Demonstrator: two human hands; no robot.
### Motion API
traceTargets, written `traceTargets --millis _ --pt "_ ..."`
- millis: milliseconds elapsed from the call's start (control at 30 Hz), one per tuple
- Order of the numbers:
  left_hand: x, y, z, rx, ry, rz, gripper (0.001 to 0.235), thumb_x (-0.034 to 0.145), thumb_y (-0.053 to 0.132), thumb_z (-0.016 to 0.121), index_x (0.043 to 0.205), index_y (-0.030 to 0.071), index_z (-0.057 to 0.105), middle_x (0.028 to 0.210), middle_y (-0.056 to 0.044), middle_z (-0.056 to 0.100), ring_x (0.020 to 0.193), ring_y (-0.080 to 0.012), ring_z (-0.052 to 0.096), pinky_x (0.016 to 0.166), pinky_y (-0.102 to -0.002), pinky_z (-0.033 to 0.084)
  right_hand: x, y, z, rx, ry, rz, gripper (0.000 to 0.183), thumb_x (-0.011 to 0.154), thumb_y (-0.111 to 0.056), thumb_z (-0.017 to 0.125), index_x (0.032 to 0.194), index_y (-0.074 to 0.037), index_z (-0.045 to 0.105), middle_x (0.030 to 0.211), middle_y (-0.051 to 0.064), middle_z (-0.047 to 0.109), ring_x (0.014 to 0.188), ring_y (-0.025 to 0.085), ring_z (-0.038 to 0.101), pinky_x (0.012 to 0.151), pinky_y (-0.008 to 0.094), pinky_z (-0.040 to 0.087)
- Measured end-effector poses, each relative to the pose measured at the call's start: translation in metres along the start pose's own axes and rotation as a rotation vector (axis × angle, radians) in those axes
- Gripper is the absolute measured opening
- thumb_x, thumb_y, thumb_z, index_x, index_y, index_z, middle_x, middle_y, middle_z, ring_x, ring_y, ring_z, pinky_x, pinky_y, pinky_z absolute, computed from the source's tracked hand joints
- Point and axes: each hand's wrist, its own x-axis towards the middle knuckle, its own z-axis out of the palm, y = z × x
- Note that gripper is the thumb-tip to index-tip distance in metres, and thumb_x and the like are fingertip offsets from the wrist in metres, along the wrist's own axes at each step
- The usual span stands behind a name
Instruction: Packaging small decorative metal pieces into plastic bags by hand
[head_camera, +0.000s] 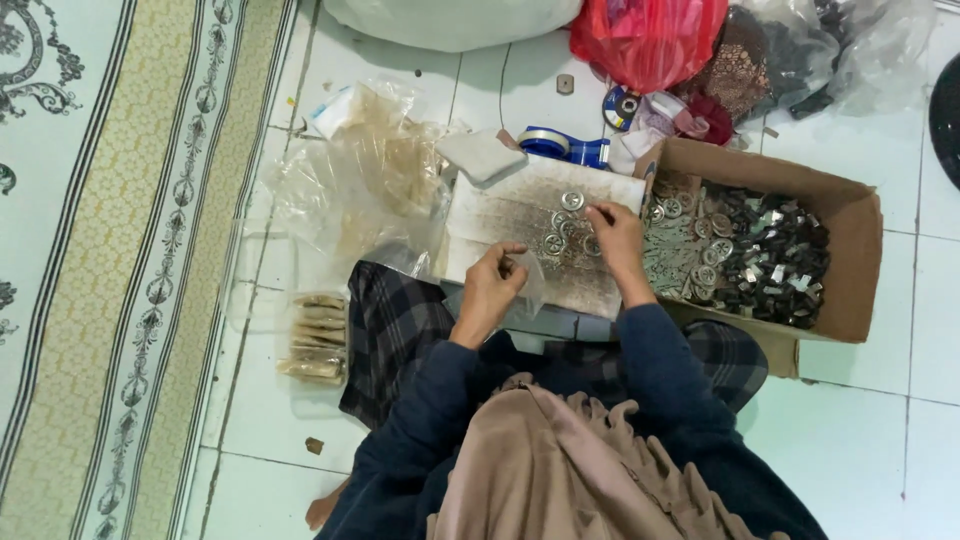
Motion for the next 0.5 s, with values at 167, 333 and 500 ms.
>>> traceTargets --millis 167,333,500 --pt "0.014 0.005 0.005 -0.014 0.051 -0.004 0.028 0.089 0.007 0.073 0.117 0.005 0.074 0.082 -0.016 0.071 0.073 -0.0229 0.067 0.066 -0.037 0.056 0.025 -0.002 0.035 -0.574 0.078 -0.095 0.033 0.099 -0.034 0.074 0.111 -0.003 0.075 0.106 0.015 0.066 0.106 0.036 0.061 0.09 0.053 0.049" --pt "0.02 0.005 0.011 -0.067 0.07 -0.013 0.026 0.091 0.002 0.07 0.117 0.001 0.073 0.084 -0.018 0.071 0.071 -0.0235 0.07 0.065 -0.036 0.058 0.033 0.014 0.051 -0.686 0.062 -0.028 0.032 0.089 -0.035 0.083 0.103 -0.009 0.072 0.107 0.01 0.062 0.109 0.034 0.055 0.089 0.055 0.044" --pt "0.025 0.006 0.023 -0.14 0.049 0.011 0.025 0.091 -0.002 0.069 0.116 -0.001 0.071 0.084 -0.016 0.069 0.063 -0.0208 0.069 0.056 -0.033 0.056 0.016 0.009 0.036 -0.317 0.006 0.029 0.027 0.089 -0.019 0.084 0.108 -0.004 0.071 0.099 0.018 0.072 0.102 0.041 0.067 0.085 0.056 0.052"
